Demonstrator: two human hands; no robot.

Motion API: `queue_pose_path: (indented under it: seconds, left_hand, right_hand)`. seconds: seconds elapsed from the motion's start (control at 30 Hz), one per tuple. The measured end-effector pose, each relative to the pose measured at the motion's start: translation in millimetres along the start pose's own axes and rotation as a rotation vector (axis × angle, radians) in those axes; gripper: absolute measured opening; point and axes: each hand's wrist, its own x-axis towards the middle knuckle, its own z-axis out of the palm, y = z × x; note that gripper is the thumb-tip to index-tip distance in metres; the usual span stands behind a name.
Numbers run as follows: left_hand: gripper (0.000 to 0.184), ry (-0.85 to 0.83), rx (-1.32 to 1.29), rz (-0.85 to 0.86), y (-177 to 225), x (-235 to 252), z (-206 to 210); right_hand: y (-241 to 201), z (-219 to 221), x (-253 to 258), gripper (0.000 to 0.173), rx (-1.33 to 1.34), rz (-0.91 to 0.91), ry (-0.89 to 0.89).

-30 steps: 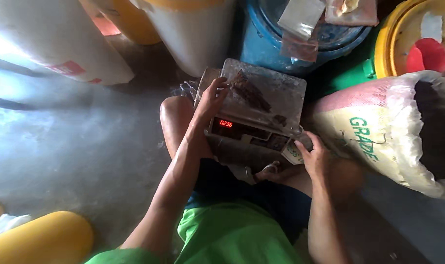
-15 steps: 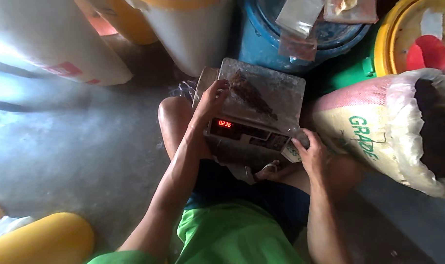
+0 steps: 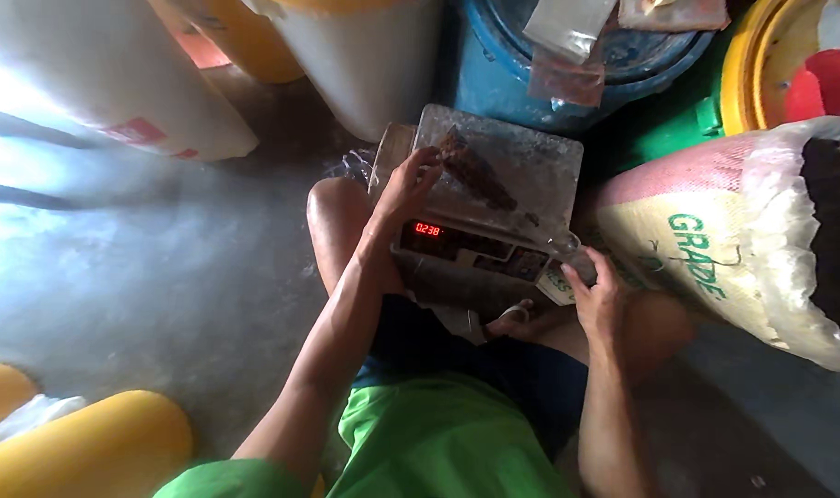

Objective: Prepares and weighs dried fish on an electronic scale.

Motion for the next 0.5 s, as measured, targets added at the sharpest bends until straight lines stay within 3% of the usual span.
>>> queue_pose_path:
  seconds: [0.5]
  left_hand:
    - [0.040,0.003,0.039,0.006,3.4,-2.5,-2.2]
  right_hand:
    - [6.4,-10.7,-10.9,0.048,-0.030,0.035,-0.006]
